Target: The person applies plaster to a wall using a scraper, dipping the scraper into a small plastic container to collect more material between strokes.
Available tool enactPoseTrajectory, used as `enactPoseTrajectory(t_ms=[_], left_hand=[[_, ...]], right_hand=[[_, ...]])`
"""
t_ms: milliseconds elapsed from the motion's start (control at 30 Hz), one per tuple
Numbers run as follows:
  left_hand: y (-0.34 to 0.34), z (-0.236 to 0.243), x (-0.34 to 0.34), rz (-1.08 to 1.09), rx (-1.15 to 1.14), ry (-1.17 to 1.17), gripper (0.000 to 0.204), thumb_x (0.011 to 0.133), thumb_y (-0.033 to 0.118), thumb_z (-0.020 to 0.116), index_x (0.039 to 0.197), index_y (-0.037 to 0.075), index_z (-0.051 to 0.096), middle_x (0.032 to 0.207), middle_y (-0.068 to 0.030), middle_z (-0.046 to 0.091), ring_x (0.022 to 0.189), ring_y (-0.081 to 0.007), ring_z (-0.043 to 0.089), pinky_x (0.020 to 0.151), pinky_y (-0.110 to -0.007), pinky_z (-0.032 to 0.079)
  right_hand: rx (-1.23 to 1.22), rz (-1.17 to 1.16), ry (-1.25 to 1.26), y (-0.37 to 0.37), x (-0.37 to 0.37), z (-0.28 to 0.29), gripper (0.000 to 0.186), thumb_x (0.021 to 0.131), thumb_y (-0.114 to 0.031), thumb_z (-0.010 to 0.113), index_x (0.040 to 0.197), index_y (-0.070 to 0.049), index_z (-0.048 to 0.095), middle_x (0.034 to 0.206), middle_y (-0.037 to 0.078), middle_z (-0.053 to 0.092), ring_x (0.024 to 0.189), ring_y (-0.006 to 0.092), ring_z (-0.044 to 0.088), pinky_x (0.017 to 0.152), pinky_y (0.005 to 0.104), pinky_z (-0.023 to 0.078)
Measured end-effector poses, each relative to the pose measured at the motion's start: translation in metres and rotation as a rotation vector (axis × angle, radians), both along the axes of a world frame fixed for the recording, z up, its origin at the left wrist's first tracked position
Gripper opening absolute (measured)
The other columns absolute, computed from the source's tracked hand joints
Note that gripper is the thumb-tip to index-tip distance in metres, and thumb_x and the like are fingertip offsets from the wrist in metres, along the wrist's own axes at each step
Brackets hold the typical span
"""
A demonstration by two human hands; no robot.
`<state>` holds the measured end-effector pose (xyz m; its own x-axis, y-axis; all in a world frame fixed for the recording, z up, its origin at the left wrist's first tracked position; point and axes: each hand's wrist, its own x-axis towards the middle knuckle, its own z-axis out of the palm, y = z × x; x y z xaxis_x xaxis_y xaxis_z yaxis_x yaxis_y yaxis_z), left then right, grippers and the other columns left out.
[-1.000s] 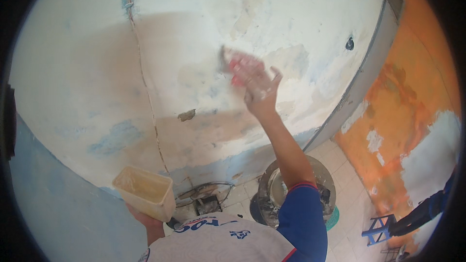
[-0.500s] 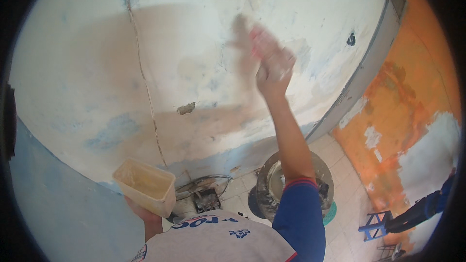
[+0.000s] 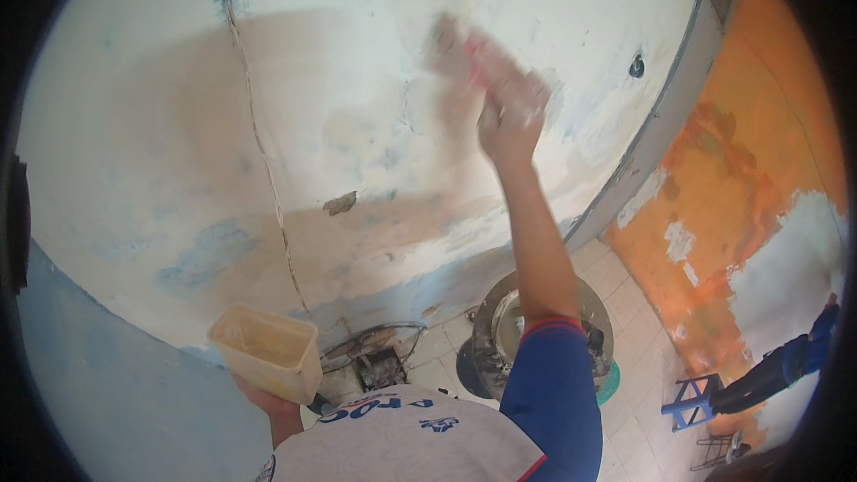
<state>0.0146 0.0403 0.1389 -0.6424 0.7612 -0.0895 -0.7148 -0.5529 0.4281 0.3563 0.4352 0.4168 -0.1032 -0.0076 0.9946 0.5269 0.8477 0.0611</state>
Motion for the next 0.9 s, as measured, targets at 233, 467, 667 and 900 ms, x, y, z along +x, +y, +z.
enactPoseTrajectory(t_ms=[233, 467, 667, 900], left_hand=[[0.005, -0.001, 0.006, 0.062, -0.058, 0.011, 0.074, 0.107, 0.066, 0.033, 0.163, 0.018, 0.037, 0.165, -0.0088, 0.041, 0.148, -0.0343, 0.044, 0.122, -0.053, 0.04], [-0.001, -0.017, -0.001, 0.025, 0.047, 0.028, 0.076, 0.106, 0.068, 0.033, 0.163, 0.017, 0.035, 0.165, -0.0089, 0.041, 0.148, -0.0341, 0.044, 0.122, -0.052, 0.039], [0.002, -0.009, 0.006, 0.083, -0.026, -0.007, 0.067, 0.108, 0.059, 0.041, 0.157, 0.013, 0.04, 0.155, -0.0098, 0.049, 0.14, -0.0328, 0.051, 0.116, -0.05, 0.046], [-0.003, -0.004, 0.0, -0.008, -0.011, 0.0, 0.075, 0.106, 0.067, 0.038, 0.162, 0.018, 0.037, 0.163, -0.0078, 0.043, 0.147, -0.034, 0.044, 0.123, -0.052, 0.039]], right_hand=[[0.017, -0.252, -0.165, -0.022, -0.048, -0.028, 0.051, 0.086, -0.006, 0.071, 0.134, -0.023, 0.074, 0.138, 0.001, 0.072, 0.135, 0.0215, 0.062, 0.117, 0.0474, 0.031], [-0.007, -0.163, 0.245, -0.015, -0.034, -0.013, 0.055, 0.084, 0.008, 0.062, 0.133, -0.014, 0.073, 0.133, 0.01, 0.074, 0.122, 0.03, 0.068, 0.109, 0.0495, 0.037], [0.062, -0.196, -0.151, -0.003, -0.043, -0.051, 0.052, 0.083, -0.004, 0.067, 0.131, -0.022, 0.075, 0.141, 0.006, 0.07, 0.133, 0.0252, 0.063, 0.113, 0.0497, 0.031], [0.089, -0.254, 0.191, 0.01, -0.031, -0.021, 0.049, 0.085, -0.004, 0.065, 0.131, -0.018, 0.074, 0.137, 0.007, 0.072, 0.129, 0.0263, 0.064, 0.112, 0.0481, 0.032]])
